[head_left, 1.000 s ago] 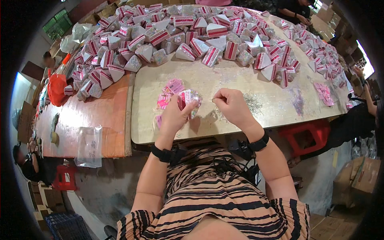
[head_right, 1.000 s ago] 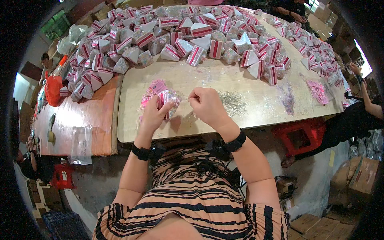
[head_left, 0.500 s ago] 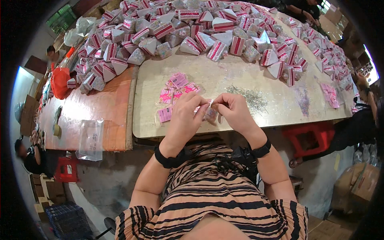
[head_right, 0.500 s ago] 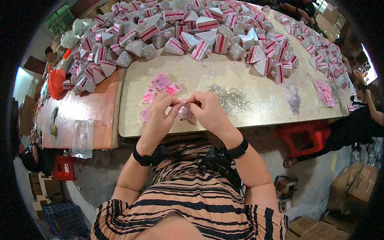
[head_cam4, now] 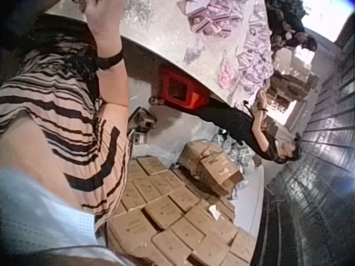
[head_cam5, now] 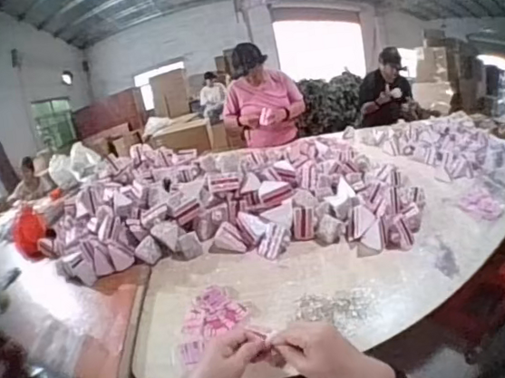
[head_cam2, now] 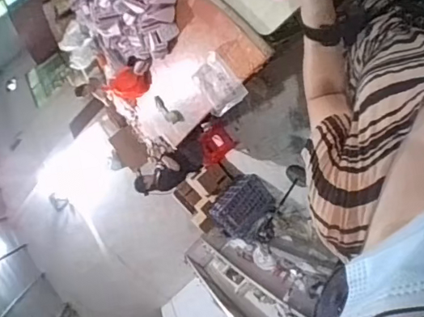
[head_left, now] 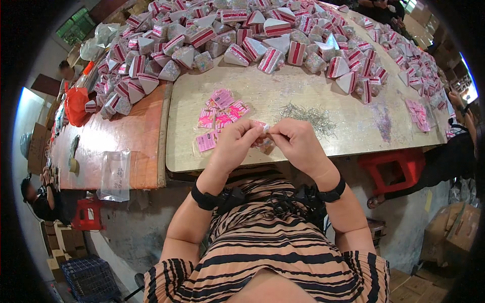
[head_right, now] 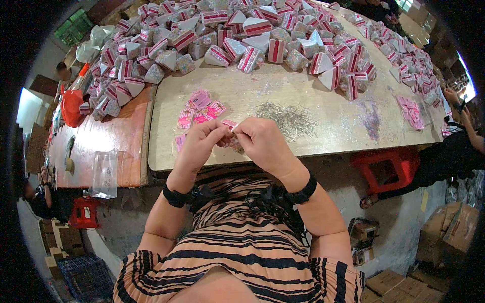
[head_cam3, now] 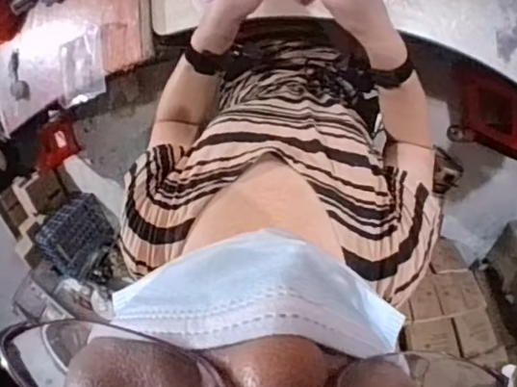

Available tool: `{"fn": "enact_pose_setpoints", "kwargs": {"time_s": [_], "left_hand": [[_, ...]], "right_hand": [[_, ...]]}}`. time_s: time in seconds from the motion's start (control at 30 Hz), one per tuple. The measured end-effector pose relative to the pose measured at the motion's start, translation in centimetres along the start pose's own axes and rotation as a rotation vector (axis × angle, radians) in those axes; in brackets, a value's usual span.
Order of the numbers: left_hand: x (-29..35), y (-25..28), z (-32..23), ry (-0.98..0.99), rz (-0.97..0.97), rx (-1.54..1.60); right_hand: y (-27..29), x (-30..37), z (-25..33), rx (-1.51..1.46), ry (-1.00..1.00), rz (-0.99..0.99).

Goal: The person inserts small pink paper slips into clear plastic bags containing colorful confetti. They then seal the bags and place them on a large table alongside many other identical packages. The person repeats this process continuously throughout the video.

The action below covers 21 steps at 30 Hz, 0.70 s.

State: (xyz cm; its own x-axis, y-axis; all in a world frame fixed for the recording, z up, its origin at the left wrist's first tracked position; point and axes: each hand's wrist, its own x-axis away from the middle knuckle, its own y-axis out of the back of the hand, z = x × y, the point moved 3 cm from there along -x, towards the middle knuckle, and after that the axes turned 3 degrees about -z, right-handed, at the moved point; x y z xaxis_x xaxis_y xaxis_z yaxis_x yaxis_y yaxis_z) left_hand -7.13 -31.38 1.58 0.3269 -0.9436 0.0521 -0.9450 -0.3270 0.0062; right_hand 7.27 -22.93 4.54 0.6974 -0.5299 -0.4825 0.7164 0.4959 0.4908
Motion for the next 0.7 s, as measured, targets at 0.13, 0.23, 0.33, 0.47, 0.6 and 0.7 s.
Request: {"fn": "enact_pose_setpoints", "kwargs": {"time_s": [0.13,0.23,0.33,0.47,0.6,0.7], "left_hand": [[0.4,-0.4,-0.6,-0.016,0.014,-0.130],[0.4,-0.1,0.1,-0.034,0.027,-0.094],[0.8,-0.1,-0.1,-0.011,0.024,-0.105],[1.2,0.3,0.4,0.051,0.032,-0.054],[1.7,0.2,1.0,0.116,0.075,0.077],[1.9,0.2,1.2,0.106,0.104,0.069]], "right_hand": [[-0.2,0.1,-0.1,0.059,0.030,0.037],[-0.3,0.1,0.1,0.067,0.050,0.060],[-0.5,0.6,0.3,0.104,0.107,0.041],[-0.8,1.2,1.4,0.290,0.250,0.044],[-1.3,2.0,1.9,0.373,0.364,0.055],[-1.4,2.4,1.6,0.352,0.369,0.018]]}}
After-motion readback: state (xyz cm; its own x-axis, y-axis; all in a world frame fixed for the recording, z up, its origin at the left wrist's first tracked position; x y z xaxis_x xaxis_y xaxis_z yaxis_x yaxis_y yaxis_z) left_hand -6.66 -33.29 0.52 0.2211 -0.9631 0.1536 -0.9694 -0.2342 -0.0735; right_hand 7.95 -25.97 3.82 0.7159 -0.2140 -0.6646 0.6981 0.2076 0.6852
